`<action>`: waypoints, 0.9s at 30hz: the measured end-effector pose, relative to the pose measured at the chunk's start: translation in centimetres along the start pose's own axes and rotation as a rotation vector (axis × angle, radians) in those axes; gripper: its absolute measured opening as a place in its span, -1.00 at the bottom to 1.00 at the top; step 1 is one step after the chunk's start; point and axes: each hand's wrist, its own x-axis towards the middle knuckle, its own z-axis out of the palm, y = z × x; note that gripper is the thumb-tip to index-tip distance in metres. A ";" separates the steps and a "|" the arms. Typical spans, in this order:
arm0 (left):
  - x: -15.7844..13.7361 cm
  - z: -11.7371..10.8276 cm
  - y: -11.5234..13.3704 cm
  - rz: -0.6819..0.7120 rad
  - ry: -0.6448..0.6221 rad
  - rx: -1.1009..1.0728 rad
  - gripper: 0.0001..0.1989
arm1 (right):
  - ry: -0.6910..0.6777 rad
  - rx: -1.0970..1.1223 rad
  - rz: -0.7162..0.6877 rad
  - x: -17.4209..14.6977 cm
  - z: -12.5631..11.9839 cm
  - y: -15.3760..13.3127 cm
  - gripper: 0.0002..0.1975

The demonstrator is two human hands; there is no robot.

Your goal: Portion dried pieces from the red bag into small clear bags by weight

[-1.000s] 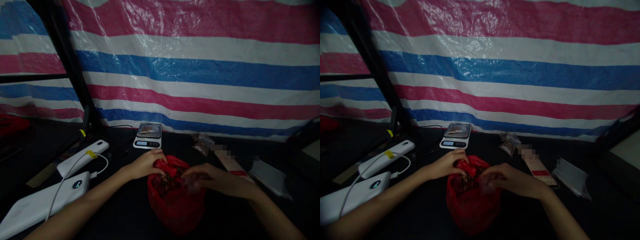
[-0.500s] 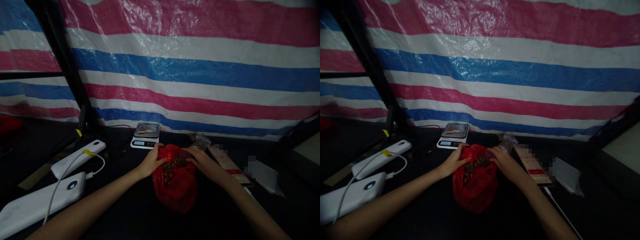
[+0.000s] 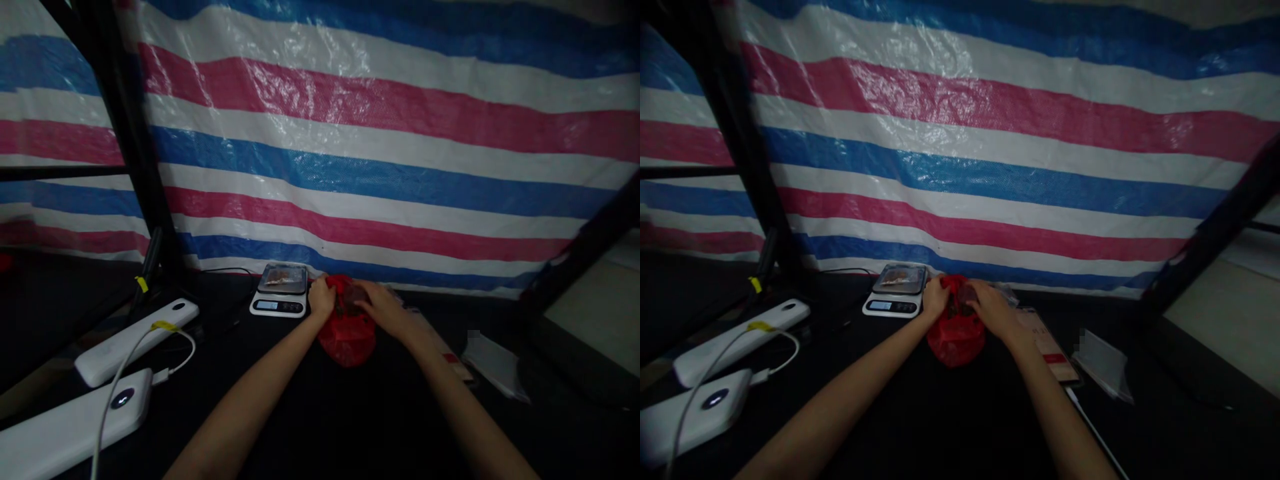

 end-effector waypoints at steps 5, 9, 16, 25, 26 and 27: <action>-0.3 0.3 -0.8 0.070 0.060 -0.244 -0.81 | -0.084 -0.207 0.011 -1.8 0.8 -2.3 -0.61; -2.0 -0.6 -2.4 0.200 0.034 -0.419 -0.84 | -0.097 -0.312 0.060 -2.1 0.6 -2.5 -0.62; -4.2 -2.0 -2.8 0.197 0.003 -0.271 -0.79 | -0.078 -0.386 0.054 -1.6 1.3 -2.6 -0.64; -3.2 -0.9 -3.3 -0.028 -0.029 -0.696 -0.70 | -0.015 -0.068 0.009 -2.0 3.1 -1.1 -0.65; -3.2 -0.9 -3.2 -0.057 -0.043 -0.794 -0.71 | -0.016 -0.011 0.031 -2.0 3.3 -0.9 -0.64; -3.2 -0.9 -3.0 -0.079 -0.081 -0.890 -0.72 | -0.015 0.051 0.053 -1.9 3.5 -0.8 -0.64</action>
